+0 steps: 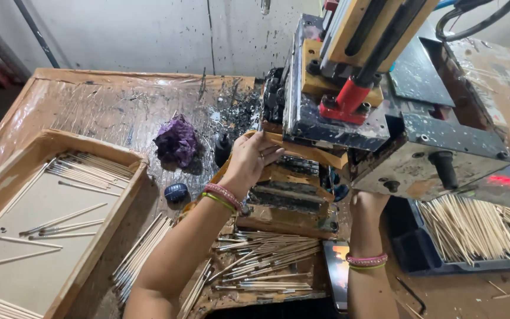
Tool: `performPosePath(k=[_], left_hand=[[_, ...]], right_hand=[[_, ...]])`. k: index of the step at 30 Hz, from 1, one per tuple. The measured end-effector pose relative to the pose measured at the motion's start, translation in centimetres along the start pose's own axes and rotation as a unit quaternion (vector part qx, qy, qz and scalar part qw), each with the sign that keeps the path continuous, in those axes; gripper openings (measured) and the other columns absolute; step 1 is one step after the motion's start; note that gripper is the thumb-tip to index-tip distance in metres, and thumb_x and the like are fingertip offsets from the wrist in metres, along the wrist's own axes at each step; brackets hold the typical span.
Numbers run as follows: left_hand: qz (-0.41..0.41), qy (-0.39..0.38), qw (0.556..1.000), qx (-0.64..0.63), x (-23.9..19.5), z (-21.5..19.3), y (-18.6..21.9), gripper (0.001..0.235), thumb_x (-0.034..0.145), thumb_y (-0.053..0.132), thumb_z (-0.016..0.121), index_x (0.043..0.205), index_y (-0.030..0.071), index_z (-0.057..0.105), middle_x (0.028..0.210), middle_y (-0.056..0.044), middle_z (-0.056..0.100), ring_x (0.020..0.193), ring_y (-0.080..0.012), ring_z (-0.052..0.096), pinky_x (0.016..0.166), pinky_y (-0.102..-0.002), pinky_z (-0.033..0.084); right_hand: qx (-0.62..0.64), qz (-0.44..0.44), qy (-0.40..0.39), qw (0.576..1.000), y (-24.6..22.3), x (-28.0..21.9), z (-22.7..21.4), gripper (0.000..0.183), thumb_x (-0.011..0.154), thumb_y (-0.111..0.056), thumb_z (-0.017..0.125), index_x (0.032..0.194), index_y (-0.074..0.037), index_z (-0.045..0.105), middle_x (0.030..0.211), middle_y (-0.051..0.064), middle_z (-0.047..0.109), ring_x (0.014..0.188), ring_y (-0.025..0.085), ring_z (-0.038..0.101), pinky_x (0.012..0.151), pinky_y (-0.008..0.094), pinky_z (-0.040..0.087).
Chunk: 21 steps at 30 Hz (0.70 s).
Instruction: Applying incense paste to bamboo sticks using a semi-automatic machine and sorting them into trays.
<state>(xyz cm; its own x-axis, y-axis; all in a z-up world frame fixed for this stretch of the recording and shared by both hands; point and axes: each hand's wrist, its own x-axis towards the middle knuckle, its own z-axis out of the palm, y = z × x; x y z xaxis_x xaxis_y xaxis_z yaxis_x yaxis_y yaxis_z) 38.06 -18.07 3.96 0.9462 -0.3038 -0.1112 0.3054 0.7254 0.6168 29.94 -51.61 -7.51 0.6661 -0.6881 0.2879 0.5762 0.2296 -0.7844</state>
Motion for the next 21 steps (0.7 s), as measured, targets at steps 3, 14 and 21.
performPosePath(k=[3,14,21], left_hand=[[-0.019,-0.039,0.999,-0.022,0.1,0.6,-0.7,0.024,0.108,0.024,0.044,0.106,0.002,0.053,0.107,-0.018,0.065,0.101,-0.0316,0.069,0.096,-0.05,0.059],[-0.134,-0.109,0.984,-0.031,-3.1,6.1,0.8,0.094,0.097,0.069,0.038,0.158,-0.001,0.027,0.151,-0.027,0.042,0.139,-0.0402,0.039,0.113,-0.064,0.026],[-0.091,-0.102,0.983,-0.124,1.0,2.3,-1.6,0.061,0.105,0.045,0.046,0.14,-0.004,0.047,0.136,-0.027,0.055,0.126,-0.0424,0.055,0.112,-0.058,0.042]], right_hand=[[0.018,0.059,0.025,0.998,1.3,1.1,-1.8,0.039,0.103,-0.004,0.057,0.141,-0.005,0.049,0.133,0.01,0.06,0.107,0.021,0.063,0.075,0.031,0.055],[0.082,0.071,-0.042,0.993,-1.0,-0.4,0.1,0.033,0.113,-0.013,0.057,0.144,-0.006,0.049,0.138,0.008,0.057,0.121,0.022,0.059,0.094,0.037,0.053],[0.009,0.093,-0.048,0.994,-9.2,-3.7,7.0,0.035,0.106,-0.011,0.056,0.141,-0.006,0.05,0.135,0.006,0.061,0.119,0.021,0.063,0.096,0.036,0.059]])
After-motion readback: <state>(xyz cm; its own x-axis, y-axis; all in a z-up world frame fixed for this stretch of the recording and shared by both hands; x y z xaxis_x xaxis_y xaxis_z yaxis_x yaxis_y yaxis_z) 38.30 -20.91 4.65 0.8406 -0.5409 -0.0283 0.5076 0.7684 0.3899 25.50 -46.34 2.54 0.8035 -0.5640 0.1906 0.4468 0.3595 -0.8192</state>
